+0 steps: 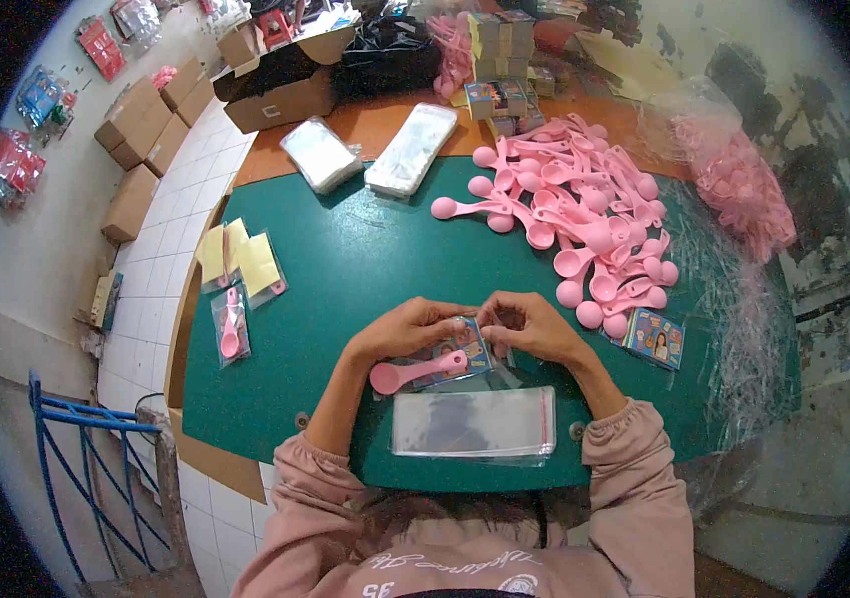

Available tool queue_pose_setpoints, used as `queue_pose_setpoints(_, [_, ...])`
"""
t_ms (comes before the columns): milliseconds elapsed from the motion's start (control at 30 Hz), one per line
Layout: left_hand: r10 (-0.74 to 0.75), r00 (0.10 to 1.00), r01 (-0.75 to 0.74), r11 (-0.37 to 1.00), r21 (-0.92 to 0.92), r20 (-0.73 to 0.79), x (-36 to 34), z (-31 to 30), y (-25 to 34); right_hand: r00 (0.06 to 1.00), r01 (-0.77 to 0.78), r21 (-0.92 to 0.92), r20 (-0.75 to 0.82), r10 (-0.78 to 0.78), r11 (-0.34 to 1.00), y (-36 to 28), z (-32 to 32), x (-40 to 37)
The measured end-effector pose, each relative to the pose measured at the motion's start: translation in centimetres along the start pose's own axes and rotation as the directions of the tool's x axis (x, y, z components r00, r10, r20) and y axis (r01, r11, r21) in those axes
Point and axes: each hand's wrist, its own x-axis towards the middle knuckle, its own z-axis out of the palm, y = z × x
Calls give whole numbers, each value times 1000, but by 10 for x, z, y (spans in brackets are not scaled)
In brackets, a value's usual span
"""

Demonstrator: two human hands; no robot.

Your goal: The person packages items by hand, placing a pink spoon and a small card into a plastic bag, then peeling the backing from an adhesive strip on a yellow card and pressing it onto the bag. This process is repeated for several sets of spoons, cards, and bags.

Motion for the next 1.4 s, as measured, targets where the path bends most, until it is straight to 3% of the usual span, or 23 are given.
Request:
queue_pose_setpoints(67, [110,992,-115,989,-91,-58,8,4,-18,1000,13,-35,-15,-13,999,2,3,1])
queue_pose_setpoints(167, [88,996,-88,996,5,-9,10,-2,-26,998,56,-27,-29,-57,998,2,11,2])
queue_pose_setpoints(233, [67,998,-67,998,20,-4,7,-4,-19,988,71,-32,-133,-75,997,-5,17,2])
queue_pose_setpoints(333, [13,1000,-10,991,134,-17,5,-4,-12,994,102,-118,-26,-106,988,8,14,5])
queue_pose_setpoints(367, [88,995,-79,982,169,-47,6,-2,-15,995,74,-259,-41,-87,963,15,12,7])
queue_pose_setpoints(400, [162,984,-144,968,208,-74,5,-2,-15,995,74,-260,-40,-87,963,10,11,5])
queue_pose_setpoints(533, [92,991,-75,982,174,-95,2,-4,-15,997,-59,-5,-54,58,998,-5,11,0])
queue_pose_setpoints(567, [289,956,-277,944,179,-46,5,-8,-29,993,-87,109,-68,95,990,-5,9,0])
queue_pose_setpoints(600, [473,881,-466,867,174,2,4,-13,-38,993,-87,106,-68,94,991,-7,7,-1])
queue_pose_setpoints(633, [472,881,-465,868,174,-1,-4,-20,-28,988,-73,117,-129,88,991,-10,5,-1])
queue_pose_setpoints(667, [221,972,-225,973,46,79,-13,-30,-16,978,-58,127,-190,82,990,-12,4,-2])
queue_pose_setpoints(700, [-34,981,46,997,-58,190,-19,-35,-9,973,-92,250,-182,140,964,-13,4,-2])
queue_pose_setpoints(833, [30,980,5,984,-176,197,-17,-36,-23,984,-69,158,-150,93,985,-11,2,-3])
queue_pose_setpoints(900, [5,978,10,998,-69,210,-14,-36,-25,992,-121,-16,-34,121,992,-12,0,-4])
queue_pose_setpoints(1000, [-11,979,2,999,41,202,-11,-32,-20,984,-178,-91,-2,179,980,-25,10,-7])
queue_pose_setpoints(1033, [-11,980,3,999,41,200,-13,-31,-16,981,-193,-133,-40,190,972,-25,12,-6])
queue_pose_setpoints(1100, [90,987,-69,985,-156,131,-17,-31,-7,981,-176,-115,-105,164,978,-12,9,-3])
queue_pose_setpoints(1133, [90,987,-69,985,-157,130,-18,-33,-8,975,-157,-98,-173,139,983,-8,8,-2])
queue_pose_setpoints(1200, [219,976,-218,970,-104,-7,-20,-39,-16,968,-125,-75,-230,104,989,-13,5,-3])
queue_pose_setpoints(1233, [85,996,-67,932,-355,37,-22,-40,-19,955,-89,-53,-288,70,995,-15,5,-3])
queue_pose_setpoints(1333, [44,999,-39,973,-226,20,-23,-45,-19,950,32,-85,-308,-57,996,-9,6,0])
queue_pose_setpoints(1400, [39,999,-36,978,-208,12,-22,-44,-17,951,-10,-96,-309,-20,995,-16,9,-3])
